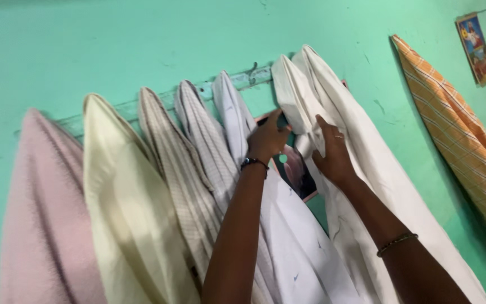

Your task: The person hangs several shirts and a towel on a wall-mounted rack. They pick up each item, unfold it, and drape it over the hooks, adjusting the fabric to hang neatly.

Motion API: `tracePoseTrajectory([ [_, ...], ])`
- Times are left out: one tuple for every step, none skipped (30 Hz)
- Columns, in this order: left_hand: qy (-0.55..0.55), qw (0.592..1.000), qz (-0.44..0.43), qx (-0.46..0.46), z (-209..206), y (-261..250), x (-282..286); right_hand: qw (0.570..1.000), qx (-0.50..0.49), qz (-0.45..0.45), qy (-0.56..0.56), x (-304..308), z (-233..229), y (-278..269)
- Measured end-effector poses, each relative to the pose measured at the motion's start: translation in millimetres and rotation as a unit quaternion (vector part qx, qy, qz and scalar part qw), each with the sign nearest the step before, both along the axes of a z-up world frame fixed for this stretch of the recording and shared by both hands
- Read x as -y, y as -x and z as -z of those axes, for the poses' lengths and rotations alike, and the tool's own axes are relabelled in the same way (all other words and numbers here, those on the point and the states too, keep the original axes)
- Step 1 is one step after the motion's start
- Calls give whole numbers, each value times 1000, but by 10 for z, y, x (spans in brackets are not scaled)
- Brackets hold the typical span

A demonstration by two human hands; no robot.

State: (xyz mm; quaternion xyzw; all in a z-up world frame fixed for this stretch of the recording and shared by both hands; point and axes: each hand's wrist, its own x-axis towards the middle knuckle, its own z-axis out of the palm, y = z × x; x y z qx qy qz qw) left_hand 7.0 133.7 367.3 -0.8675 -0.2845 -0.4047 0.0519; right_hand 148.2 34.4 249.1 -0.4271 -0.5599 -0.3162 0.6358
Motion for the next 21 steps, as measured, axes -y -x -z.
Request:
tracePoseTrajectory([
  [-29, 999, 10, 22, -17, -80, -83, 1000, -3, -17, 6, -51, 36, -43],
  [-58, 997, 20, 43, -26, -159, -153, 999, -7, -33, 11, -103, 65, -75],
  [-6, 994, 64, 83, -44, -228, -211, 999, -10, -50, 16, -145, 92, -105],
  [47, 986, 108, 121, -64, -284, -256, 999, -5, -45, 15, -170, 116, -140],
  [100, 971, 150, 159, -58, -313, -285, 999, 1, -39, 13, -184, 131, -171],
  [98, 974, 144, 143, -68, -313, -299, 999, 9, -34, 9, -189, 114, -201],
  [96, 977, 138, 128, -82, -290, -301, 999, -2, -17, 41, -187, 88, -218],
  [94, 981, 129, 114, -85, -242, -293, 997, -10, -2, 72, -188, 67, -209],
  [69, 988, 99, 97, -66, -203, -267, 994, -19, 12, 104, -168, 77, -192],
  [43, 993, 68, 81, -57, -157, -229, 992, -15, 37, 118, -151, 77, -162],
  [17, 997, 38, 65, -43, -118, -181, 989, -12, 63, 132, -135, 87, -117],
  [-18, 997, 19, 70, -35, -97, -128, 985, -8, 88, 145, -127, 97, -67],
  [-53, 996, -1, 74, -19, -85, -73, 976, 33, 167, 136, -129, 117, -6],
  [-89, 993, -18, 77, -5, -82, -21, 959, 73, 245, 124, -140, 147, 55],
  [-65, 995, -25, 74, 14, -74, 27, 934, 112, 321, 111, -152, 182, 102],
  [-41, 996, -32, 72, 31, -71, 76, 930, 110, 334, 107, -161, 214, 131],
  [-17, 997, -38, 68, 44, -67, 123, 926, 108, 348, 102, -173, 236, 145],
  [-43, 996, -50, 59, 62, -50, 166, 922, 107, 360, 98, -190, 252, 148],
  [-70, 994, -62, 50, 78, -31, 208, 920, 100, 368, 90, -211, 255, 131],
  [-94, 992, -76, 38, 125, 8, 247, 919, 93, 374, 84, -225, 293, 114],
  [-101, 992, -72, 8, 172, 45, 294, 918, 87, 380, 78, -234, 332, 88],
])
